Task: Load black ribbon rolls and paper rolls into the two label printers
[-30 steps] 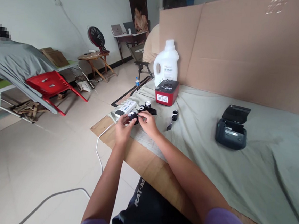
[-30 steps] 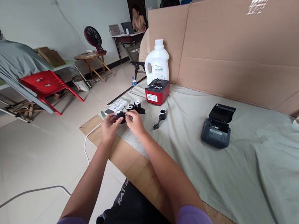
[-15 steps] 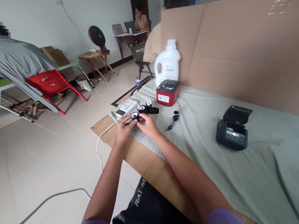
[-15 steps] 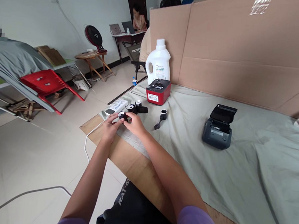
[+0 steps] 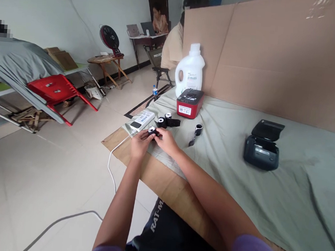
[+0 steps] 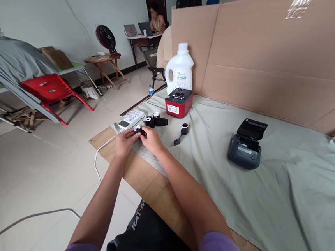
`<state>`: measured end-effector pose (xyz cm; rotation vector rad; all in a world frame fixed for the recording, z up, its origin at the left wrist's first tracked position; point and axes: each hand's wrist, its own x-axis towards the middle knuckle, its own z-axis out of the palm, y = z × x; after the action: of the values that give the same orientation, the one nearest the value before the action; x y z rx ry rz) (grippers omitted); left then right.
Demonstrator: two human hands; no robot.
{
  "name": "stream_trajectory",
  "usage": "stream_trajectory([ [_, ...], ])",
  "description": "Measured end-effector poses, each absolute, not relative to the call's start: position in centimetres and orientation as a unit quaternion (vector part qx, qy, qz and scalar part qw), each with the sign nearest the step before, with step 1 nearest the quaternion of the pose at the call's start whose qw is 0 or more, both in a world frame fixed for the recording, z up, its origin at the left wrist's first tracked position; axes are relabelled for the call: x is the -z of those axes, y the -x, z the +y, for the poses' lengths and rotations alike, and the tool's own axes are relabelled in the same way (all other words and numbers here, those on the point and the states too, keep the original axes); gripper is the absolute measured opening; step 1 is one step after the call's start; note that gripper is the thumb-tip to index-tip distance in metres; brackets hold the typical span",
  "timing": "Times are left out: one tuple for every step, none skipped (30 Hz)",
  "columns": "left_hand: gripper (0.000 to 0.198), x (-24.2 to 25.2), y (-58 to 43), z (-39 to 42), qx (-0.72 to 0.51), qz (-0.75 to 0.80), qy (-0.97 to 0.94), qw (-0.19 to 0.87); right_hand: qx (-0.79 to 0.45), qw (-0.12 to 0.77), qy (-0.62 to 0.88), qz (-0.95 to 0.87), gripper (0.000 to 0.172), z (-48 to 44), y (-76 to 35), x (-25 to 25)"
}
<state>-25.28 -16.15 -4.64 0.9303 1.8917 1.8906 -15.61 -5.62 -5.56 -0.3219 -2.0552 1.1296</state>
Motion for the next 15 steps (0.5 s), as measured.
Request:
stream_trajectory([
  [0.043,4.6,25.4,-16.1,-0.657,0.662,-0.325,0.153,-0.431,0.376,0.131,-0.81,0.019,-5.7,15.6,5.5],
  [0.042,4.6,25.5,-16.0,-0.653,0.665,-0.329,0.152,-0.425,0.378,0.137,-0.811,0.02,-5.7,15.6,5.5],
  [0.041,4.5,25.6,-15.9,-0.648,0.667,-0.335,0.15,-0.424,0.385,0.142,-0.807,0.022,-5.7,15.6,5.5],
  [0.04,4.3,25.8,-15.7,-0.643,0.67,-0.341,0.147,-0.425,0.398,0.148,-0.8,0.025,-5.6,15.6,5.5],
  [0.039,4.1,26.0,-15.5,-0.637,0.675,-0.345,0.142,-0.427,0.412,0.157,-0.789,0.03,-5.5,15.6,5.6],
  [0.039,3.9,26.2,-15.2,-0.629,0.682,-0.348,0.139,-0.43,0.428,0.169,-0.777,0.034,-5.4,15.7,5.6],
  [0.038,3.7,26.5,-14.9,-0.62,0.69,-0.347,0.136,-0.434,0.442,0.186,-0.763,0.037,-5.2,15.7,5.7],
  [0.038,3.5,26.8,-14.5,-0.612,0.699,-0.346,0.133,-0.436,0.452,0.205,-0.75,0.038,-5.0,15.7,5.8],
  [0.037,3.4,27.1,-14.1,-0.604,0.708,-0.343,0.129,-0.438,0.461,0.225,-0.738,0.036,-4.8,15.8,5.9],
  [0.036,3.3,27.4,-13.8,-0.598,0.715,-0.341,0.122,-0.439,0.47,0.244,-0.726,0.034,-4.6,15.8,5.9],
  [0.035,3.3,27.7,-13.5,-0.595,0.72,-0.339,0.114,-0.439,0.477,0.258,-0.716,0.031,-4.5,15.8,6.0],
  [0.034,3.4,27.9,-13.3,-0.592,0.724,-0.338,0.105,-0.439,0.484,0.269,-0.708,0.028,-4.4,15.8,6.1],
  [0.033,3.4,28.1,-13.2,-0.589,0.729,-0.336,0.096,-0.44,0.488,0.277,-0.701,0.026,-4.3,15.8,6.1],
  [0.033,3.6,28.2,-13.2,-0.585,0.733,-0.335,0.09,-0.443,0.489,0.283,-0.696,0.024,-4.3,15.7,6.1],
  [0.034,3.7,28.3,-13.3,-0.58,0.737,-0.335,0.088,-0.447,0.488,0.288,-0.692,0.023,-4.2,15.7,6.1],
])
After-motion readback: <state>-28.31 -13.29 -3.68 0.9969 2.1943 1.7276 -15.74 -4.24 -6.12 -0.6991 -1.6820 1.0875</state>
